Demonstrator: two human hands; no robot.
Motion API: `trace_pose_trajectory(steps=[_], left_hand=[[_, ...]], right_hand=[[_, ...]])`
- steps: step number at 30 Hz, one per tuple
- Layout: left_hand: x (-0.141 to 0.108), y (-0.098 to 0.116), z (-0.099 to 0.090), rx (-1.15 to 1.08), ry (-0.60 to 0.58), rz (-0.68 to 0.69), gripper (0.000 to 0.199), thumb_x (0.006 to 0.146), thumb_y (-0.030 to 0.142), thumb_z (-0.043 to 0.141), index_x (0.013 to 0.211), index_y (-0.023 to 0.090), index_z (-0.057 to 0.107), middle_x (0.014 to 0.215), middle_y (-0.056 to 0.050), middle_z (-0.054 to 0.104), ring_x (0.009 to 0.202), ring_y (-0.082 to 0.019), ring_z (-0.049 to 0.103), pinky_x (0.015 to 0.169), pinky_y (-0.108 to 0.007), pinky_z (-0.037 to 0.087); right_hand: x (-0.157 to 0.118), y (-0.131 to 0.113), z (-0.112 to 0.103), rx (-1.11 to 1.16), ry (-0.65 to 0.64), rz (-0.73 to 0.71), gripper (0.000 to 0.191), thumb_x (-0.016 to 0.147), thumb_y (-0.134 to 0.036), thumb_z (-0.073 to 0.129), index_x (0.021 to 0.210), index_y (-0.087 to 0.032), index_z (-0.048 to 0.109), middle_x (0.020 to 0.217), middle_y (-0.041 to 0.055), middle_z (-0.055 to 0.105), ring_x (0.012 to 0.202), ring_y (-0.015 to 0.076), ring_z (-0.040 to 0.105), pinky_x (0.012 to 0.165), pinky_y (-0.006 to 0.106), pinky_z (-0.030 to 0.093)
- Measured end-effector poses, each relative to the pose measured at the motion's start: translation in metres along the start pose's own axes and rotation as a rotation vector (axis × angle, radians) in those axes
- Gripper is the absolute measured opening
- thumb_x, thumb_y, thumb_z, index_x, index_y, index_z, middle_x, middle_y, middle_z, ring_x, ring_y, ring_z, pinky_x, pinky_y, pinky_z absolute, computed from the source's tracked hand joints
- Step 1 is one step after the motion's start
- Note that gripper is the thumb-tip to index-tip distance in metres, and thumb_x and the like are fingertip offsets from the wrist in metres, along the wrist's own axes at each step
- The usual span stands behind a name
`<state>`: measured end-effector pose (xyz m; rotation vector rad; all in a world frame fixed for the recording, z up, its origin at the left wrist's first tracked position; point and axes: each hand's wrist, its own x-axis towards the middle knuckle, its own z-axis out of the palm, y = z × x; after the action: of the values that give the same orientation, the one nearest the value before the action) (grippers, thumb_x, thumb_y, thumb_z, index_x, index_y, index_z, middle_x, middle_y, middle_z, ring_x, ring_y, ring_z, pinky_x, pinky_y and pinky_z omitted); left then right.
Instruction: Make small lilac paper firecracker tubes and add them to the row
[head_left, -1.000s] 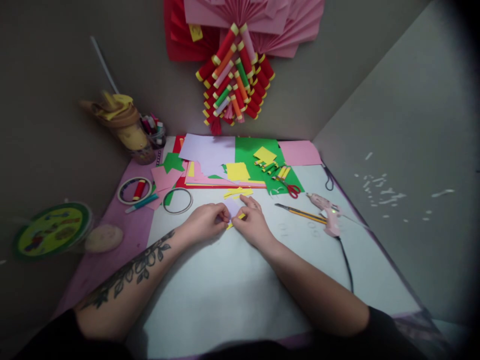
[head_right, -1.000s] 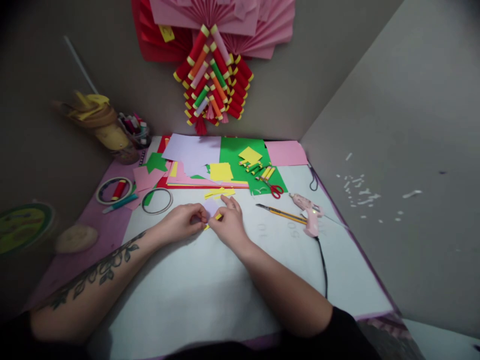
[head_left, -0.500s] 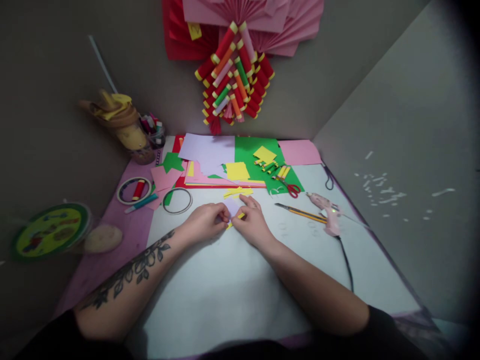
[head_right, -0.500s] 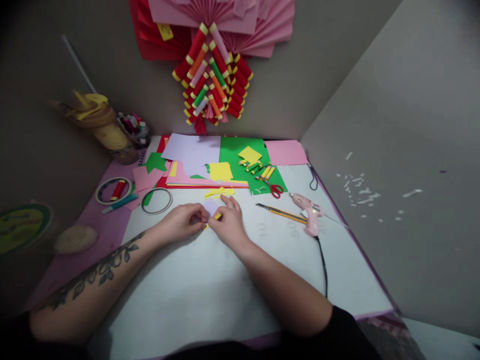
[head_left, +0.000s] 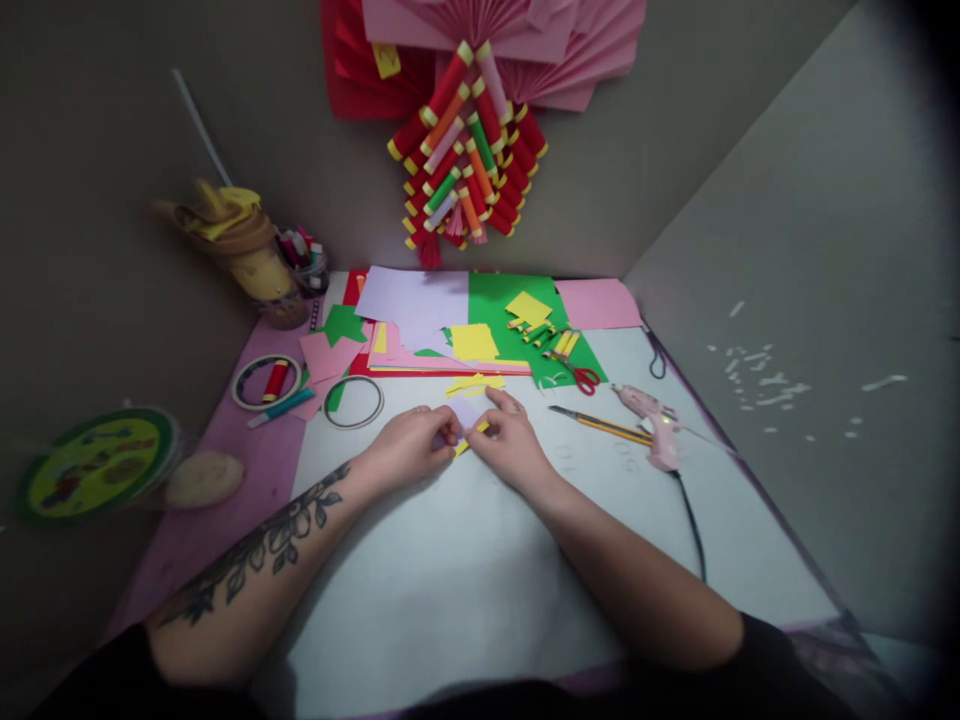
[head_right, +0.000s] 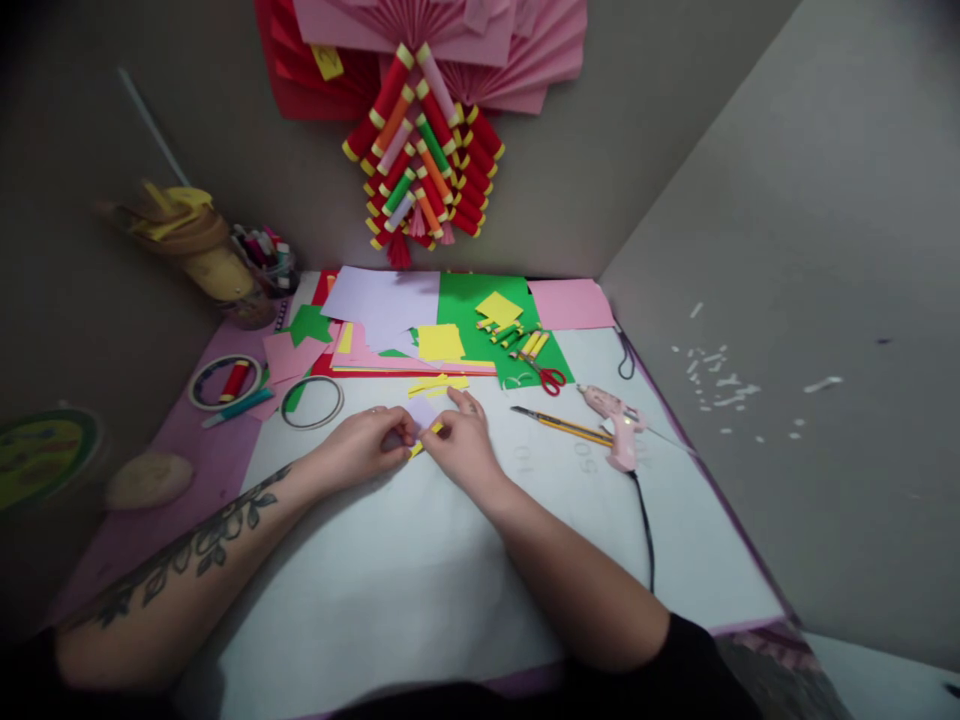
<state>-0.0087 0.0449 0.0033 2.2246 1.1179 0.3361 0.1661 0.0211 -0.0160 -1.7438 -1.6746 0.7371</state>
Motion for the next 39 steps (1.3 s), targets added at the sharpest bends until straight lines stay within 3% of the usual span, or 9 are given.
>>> trace_pose_trajectory(steps=[16, 39], left_hand=[[0.0, 0.0, 0.001, 0.048, -0.012, 0.026, 0.019, 0.071, 0.015, 0.051, 0.088, 0.023, 0.058, 0.078, 0.0, 0.061, 0.075, -0.016, 0.056, 0.066, -0.025, 0.039], [-0.001, 0.0, 0.001, 0.041, -0.016, 0.034, 0.019, 0.072, 0.015, 0.052, 0.089, 0.023, 0.058, 0.079, -0.001, 0.061, 0.075, -0.017, 0.057, 0.067, -0.025, 0.041]], right_hand=[[0.005, 0.018, 0.003, -0.08, 0.058, -0.078, 0.007, 0.066, -0.023, 0.063, 0.062, -0.018, 0.061, 0.133, 0.0138, 0.047, 0.128, 0.0274, 0.034, 0.104, 0.043, 0.029], [0.005, 0.019, 0.003, -0.071, 0.062, -0.092, 0.006, 0.065, -0.02, 0.063, 0.061, -0.019, 0.059, 0.133, 0.0115, 0.047, 0.129, 0.0265, 0.034, 0.104, 0.044, 0.028]])
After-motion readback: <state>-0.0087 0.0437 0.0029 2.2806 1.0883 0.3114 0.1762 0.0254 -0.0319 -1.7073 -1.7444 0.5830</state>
